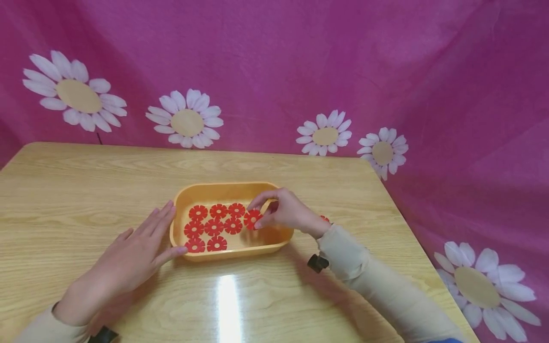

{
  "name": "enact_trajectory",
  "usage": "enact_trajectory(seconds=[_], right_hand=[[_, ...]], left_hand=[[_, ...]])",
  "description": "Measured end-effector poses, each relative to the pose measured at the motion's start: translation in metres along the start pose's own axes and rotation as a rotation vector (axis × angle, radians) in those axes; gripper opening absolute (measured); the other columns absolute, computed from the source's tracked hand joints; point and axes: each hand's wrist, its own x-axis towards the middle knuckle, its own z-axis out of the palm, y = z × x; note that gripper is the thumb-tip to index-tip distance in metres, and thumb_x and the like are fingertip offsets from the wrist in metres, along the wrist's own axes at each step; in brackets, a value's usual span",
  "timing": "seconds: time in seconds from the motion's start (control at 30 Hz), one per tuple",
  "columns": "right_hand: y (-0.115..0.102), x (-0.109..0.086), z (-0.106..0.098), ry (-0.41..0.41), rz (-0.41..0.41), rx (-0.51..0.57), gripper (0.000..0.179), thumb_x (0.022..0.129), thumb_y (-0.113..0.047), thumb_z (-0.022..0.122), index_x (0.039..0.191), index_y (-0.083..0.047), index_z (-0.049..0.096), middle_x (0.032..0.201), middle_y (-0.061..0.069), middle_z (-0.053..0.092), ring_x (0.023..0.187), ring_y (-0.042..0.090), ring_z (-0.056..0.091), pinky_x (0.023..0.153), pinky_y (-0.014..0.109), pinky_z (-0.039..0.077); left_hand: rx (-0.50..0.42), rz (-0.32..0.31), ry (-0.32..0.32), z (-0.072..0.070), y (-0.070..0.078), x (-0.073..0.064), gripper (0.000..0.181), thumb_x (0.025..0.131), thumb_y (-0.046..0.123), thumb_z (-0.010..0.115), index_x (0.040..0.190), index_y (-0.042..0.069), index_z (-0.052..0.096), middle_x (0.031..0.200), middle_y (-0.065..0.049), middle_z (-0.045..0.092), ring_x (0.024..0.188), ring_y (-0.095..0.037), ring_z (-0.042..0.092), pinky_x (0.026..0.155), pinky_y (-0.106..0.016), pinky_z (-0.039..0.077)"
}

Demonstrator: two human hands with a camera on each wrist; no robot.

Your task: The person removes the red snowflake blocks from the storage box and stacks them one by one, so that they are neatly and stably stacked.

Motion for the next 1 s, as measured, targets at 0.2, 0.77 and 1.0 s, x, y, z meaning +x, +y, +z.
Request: enact_trajectory(seconds=[0.2,0.77,1.0], right_hand=[[0.005,-0.016,-0.038,0.115,0.025,0.043,0.037,0.075,0.000,0.083,0.110,-0.007,0.073,0.104,0.009,0.067,0.069,0.024,0.063,0.062,0.030,0.053],[0.093,-0.053,-0.094,0.259,0.348,-0.033,0.038,0.085,-0.010,0.078,0.121,-0.004,0.067,0.118,0.015,0.061,0.091,0.026,0.062,0.084,0.038,0.057],[0.115,-0.061,-0.094,0.273,0.393,-0.051,0.038,0.085,-0.013,0.078,0.120,-0.006,0.067,0.115,0.012,0.062,0.095,0.027,0.055,0.075,0.029,0.055]], left_hand=[[0.004,0.002,0.004,-0.001,0.000,-0.001,0.097,0.092,0.063,0.053,0.157,0.003,0.014,0.162,-0.018,0.011,0.145,-0.042,0.016,0.100,-0.077,0.023],[0.008,0.001,0.006,-0.001,-0.001,-0.002,0.098,0.091,0.065,0.052,0.157,0.004,0.012,0.162,-0.018,0.011,0.145,-0.042,0.017,0.099,-0.077,0.024],[0.008,0.003,0.009,-0.001,0.000,-0.001,0.098,0.091,0.065,0.052,0.157,0.003,0.015,0.162,-0.017,0.011,0.145,-0.041,0.017,0.099,-0.077,0.024]])
